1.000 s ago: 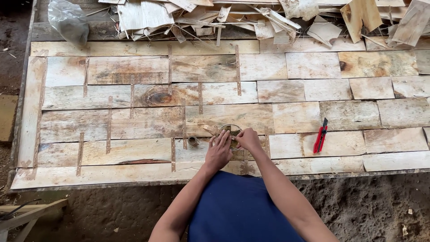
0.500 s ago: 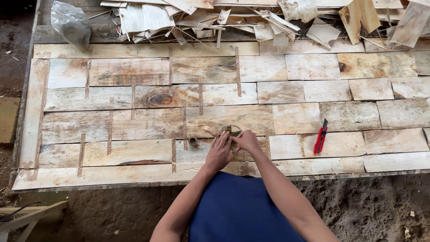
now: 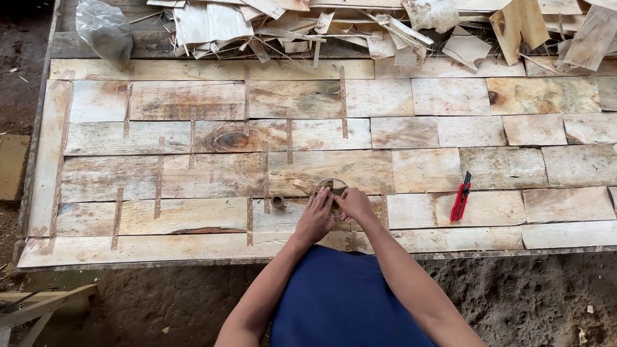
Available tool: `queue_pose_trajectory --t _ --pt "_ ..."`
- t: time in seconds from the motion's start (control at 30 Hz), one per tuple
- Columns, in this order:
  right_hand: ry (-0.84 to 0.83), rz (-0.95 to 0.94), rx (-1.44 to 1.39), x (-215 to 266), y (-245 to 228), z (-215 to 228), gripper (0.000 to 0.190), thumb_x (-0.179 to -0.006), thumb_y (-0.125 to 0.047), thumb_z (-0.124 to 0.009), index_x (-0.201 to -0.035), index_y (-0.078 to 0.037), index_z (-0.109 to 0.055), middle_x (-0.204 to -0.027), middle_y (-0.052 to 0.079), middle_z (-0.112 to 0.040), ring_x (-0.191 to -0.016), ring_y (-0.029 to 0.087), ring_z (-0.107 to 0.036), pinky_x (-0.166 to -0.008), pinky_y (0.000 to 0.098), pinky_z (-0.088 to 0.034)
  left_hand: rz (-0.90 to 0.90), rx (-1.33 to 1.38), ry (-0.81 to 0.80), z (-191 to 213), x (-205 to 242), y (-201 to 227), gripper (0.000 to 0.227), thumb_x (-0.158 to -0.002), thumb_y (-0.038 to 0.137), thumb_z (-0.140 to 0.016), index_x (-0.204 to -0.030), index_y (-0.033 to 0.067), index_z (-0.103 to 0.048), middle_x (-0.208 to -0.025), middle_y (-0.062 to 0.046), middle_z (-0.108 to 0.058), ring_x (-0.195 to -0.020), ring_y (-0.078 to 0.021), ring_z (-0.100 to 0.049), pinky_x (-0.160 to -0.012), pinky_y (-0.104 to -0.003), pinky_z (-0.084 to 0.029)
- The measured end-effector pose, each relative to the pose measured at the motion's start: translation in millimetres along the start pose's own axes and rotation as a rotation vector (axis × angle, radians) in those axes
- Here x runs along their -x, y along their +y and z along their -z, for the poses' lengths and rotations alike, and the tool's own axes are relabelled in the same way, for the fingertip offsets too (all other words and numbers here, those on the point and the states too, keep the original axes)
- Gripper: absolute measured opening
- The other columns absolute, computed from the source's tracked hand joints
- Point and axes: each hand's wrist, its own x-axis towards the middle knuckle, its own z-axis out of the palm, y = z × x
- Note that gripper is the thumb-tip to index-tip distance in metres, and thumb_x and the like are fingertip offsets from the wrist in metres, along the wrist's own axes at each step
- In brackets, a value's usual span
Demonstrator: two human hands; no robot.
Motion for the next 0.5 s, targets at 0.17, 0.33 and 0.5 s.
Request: queue_pose_trajectory --t 0.17,0.33,0.5 --pt "-0.024 0.044 -0.01 -7.0 4.0 -5.8 0.03 -0.091 -0.036 -0.064 -0.101 -0.012 -0.079 -0.094 0.016 -0.08 -0.104 0.036 -0.074 -0.089 0.047 -0.059 -0.01 0.025 0.012 1.7 1.3 0.3 0.065 -0.091 0.023 -0.055 -0.15 0.0002 -0.045 -0.165 -0.018 -0.024 -0.156 -0.0345 -0.021 -0.121 -0.054 -0.03" --pt "-0.036 0.053 -0.054 -13.7 12.2 -10.2 0.029 -0.09 -0.036 -0.063 -0.102 -0.014 -0.079 -0.09 0.012 -0.08 -0.102 0.032 -0.075 -0.09 0.0458 -0.059 -0.019 0.045 0.031 -4.0 0.9 -1.9 0.067 -0.088 0.023 -0.057 -0.15 -0.0013 -0.046 -0.164 -0.02 -0.026 -0.155 -0.0361 -0.023 -0.121 -0.055 -0.031" --pt "-0.036 0.07 -0.024 -12.7 11.8 -11.9 0.031 -0.091 -0.037 -0.064 -0.105 -0.015 -0.08 -0.097 0.015 -0.08 -0.109 0.036 -0.072 -0.092 0.0474 -0.057 0.001 0.009 0.012 -9.4 1.5 -5.0 0.075 -0.086 0.026 -0.057 -0.156 0.0052 -0.039 -0.165 -0.017 -0.023 -0.157 -0.0351 -0.019 -0.121 -0.057 -0.026"
